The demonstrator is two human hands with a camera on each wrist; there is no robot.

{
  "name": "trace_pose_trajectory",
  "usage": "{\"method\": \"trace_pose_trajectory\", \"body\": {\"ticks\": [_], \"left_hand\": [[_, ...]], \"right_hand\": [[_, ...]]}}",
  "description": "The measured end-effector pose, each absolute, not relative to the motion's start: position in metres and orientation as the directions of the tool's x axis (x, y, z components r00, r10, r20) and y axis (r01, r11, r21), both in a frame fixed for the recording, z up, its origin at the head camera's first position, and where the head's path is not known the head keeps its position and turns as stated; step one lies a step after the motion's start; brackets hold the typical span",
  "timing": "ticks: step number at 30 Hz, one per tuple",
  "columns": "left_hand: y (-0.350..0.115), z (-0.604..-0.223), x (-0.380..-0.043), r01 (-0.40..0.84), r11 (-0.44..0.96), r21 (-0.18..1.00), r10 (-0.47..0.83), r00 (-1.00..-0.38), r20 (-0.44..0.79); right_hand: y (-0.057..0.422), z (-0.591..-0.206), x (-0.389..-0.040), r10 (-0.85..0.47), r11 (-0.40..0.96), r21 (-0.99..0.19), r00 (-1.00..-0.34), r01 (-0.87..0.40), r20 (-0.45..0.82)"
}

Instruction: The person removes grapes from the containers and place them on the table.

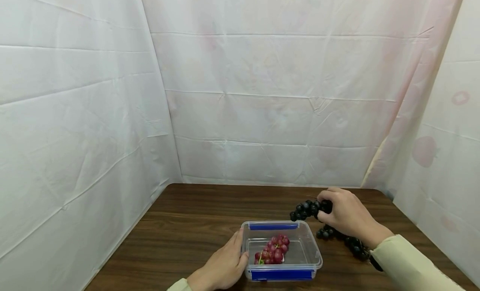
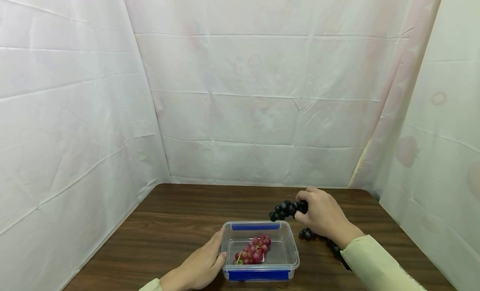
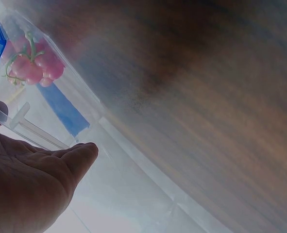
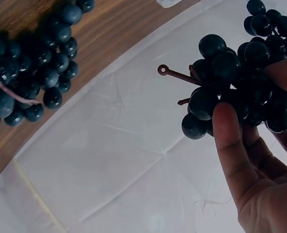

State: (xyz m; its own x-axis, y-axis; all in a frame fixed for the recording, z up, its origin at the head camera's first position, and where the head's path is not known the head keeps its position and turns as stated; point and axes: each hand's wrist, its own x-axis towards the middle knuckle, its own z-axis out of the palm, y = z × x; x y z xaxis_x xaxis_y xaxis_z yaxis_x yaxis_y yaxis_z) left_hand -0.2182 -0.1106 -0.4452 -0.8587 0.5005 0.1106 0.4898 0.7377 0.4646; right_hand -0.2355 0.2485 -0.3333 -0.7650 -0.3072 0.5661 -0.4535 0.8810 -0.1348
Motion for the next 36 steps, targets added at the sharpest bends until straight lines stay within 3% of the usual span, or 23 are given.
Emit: {"method": "trace_pose_trajectory", "body": {"ticks": [26,36], "left_hand": [[-0.110,-0.447,-0.219,0.492,0.741,0.457,0.495,-0.860,0.122],[-0.109,-0.445,-0.218,0.503,0.738,0.450,0.497,-0.856,0.142]], "right_hand": [[0.294,-0.335,-0.237,-0.123,0.957,-0.168,-0.852,-0.238,0.508],[0.313,-0.338,-0.240,-0.036,0.968,-0.211,-0.905,-0.137,0.423]]}}
